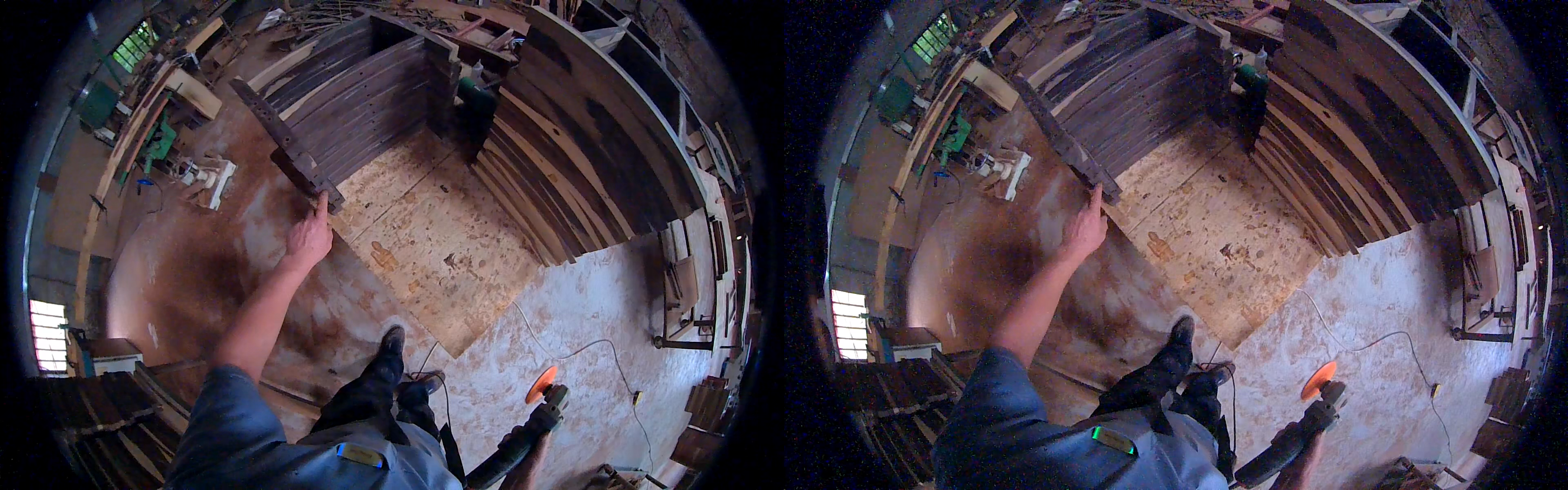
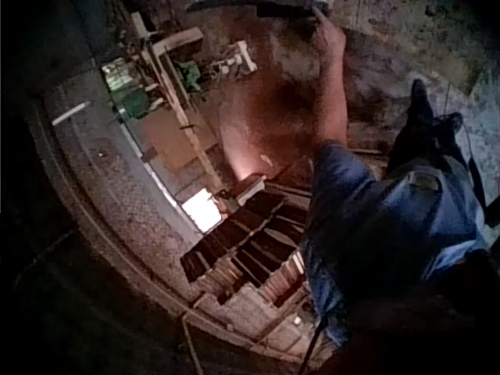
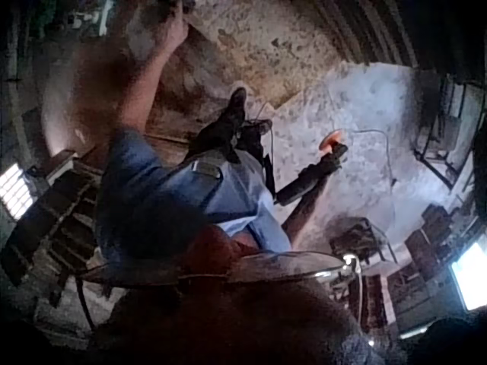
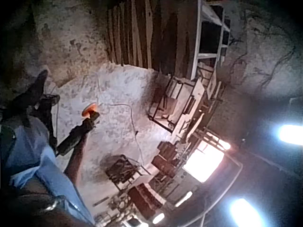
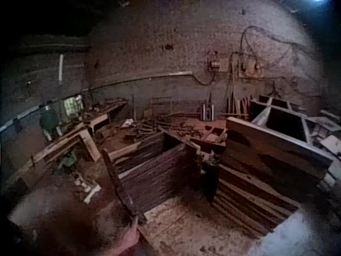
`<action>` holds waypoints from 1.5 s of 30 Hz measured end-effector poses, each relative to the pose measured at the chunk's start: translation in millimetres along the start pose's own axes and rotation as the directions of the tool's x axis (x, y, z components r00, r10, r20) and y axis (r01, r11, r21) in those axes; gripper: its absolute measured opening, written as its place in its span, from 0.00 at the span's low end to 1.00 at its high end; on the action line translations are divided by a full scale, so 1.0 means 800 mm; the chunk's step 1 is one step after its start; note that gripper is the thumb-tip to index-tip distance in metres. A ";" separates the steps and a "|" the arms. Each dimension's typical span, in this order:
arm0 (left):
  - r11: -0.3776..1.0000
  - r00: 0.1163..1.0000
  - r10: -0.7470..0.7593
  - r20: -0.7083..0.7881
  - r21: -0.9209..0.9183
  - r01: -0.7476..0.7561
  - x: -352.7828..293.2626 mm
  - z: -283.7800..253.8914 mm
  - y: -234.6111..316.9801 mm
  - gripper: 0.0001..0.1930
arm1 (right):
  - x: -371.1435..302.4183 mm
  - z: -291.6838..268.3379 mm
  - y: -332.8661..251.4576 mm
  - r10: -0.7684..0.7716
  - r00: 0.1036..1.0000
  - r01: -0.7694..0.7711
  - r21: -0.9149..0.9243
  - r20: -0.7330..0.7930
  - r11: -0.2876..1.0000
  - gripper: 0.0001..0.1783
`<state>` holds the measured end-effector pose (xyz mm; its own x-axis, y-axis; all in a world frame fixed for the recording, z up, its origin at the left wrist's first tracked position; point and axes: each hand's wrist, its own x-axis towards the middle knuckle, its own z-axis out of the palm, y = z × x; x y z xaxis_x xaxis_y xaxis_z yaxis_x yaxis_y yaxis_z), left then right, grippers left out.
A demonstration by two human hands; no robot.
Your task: The person uses an angle grinder with a sanding disc to smooth the edges of wooden frames. They repeatedly pick up frames from a stack, sand the edges, and return them to the stack. The person briefly pauses to remove and inspect their eyeglasses before resuming the sanding task.
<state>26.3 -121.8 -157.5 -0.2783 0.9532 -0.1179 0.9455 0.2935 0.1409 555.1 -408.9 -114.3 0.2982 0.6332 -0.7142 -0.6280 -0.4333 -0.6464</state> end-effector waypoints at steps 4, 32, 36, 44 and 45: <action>0.999 0.999 0.034 -0.005 -0.021 -0.034 -0.009 -0.026 0.013 0.39 | -0.001 -0.003 -0.003 0.038 0.999 -0.038 -0.008 0.024 0.999 0.29; 0.999 0.984 0.041 -0.172 0.021 -0.038 -0.009 -0.072 0.009 0.41 | 0.011 0.018 -0.021 0.042 0.999 -0.044 -0.059 -0.026 0.997 0.24; 0.997 0.968 0.078 -0.237 -0.001 -0.080 -0.014 -0.081 0.013 0.41 | 0.008 0.027 -0.027 0.037 0.999 -0.037 -0.082 -0.002 0.996 0.25; 0.962 0.900 0.076 -0.428 -0.206 -0.179 -0.029 -0.137 0.028 0.38 | 0.007 0.058 -0.053 0.109 0.993 -0.116 -0.181 -0.050 0.977 0.23; 0.943 0.871 0.044 -0.490 -0.267 -0.198 -0.025 -0.148 0.031 0.38 | 0.008 0.053 -0.054 0.093 0.995 -0.100 -0.192 -0.046 0.976 0.24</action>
<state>35.2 -124.6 -34.9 -0.2835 0.8784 0.3848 0.9017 0.1075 0.4188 553.5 -359.1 -79.9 0.2713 0.5598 -0.7830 -0.5053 -0.6095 -0.6109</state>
